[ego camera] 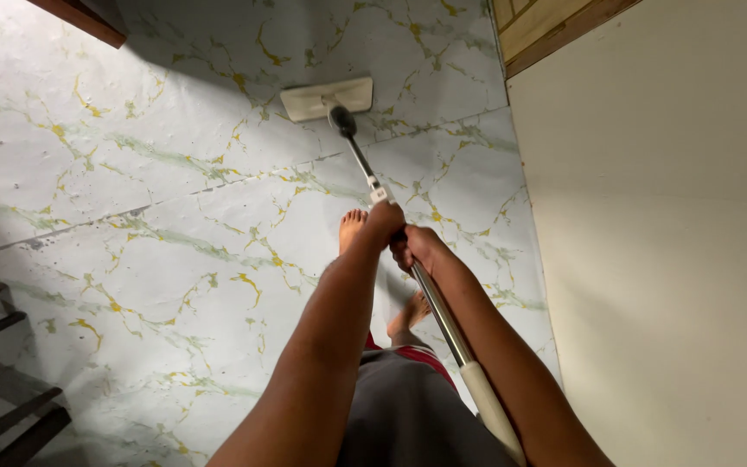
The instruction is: The person mops the floor and arranges the chairs.
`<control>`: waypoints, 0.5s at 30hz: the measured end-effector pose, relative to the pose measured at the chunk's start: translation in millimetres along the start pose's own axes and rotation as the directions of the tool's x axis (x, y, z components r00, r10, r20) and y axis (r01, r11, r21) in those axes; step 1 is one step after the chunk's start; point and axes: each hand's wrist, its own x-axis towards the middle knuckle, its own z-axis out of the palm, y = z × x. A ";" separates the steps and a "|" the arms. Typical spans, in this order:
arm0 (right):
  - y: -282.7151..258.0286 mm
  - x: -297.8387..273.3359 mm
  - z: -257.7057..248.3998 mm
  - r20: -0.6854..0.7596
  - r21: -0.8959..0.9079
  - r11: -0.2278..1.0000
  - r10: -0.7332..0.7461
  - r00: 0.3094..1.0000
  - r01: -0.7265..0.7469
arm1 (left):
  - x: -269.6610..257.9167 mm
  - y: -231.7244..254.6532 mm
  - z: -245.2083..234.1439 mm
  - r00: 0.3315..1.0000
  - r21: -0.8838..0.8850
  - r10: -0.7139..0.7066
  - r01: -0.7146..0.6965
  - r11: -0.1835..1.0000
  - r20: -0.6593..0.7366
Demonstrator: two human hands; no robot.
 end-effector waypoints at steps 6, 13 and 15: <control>-47.6 -3.3 52.2 -0.052 0.012 0.999 -0.047 0.998 0.047 | -42.3 72.6 -141.2 0.869 -0.698 -0.429 0.467 0.544 0.247; 1.5 -6.3 9.1 -0.048 0.031 0.998 -0.046 0.998 0.048 | -13.6 12.2 -22.3 0.953 -0.279 -0.288 0.252 0.926 -0.095; 19.9 -20.1 -12.9 -0.039 0.070 0.997 -0.035 0.999 0.038 | -4.8 -3.6 34.2 1.000 0.024 -0.030 0.029 0.999 0.008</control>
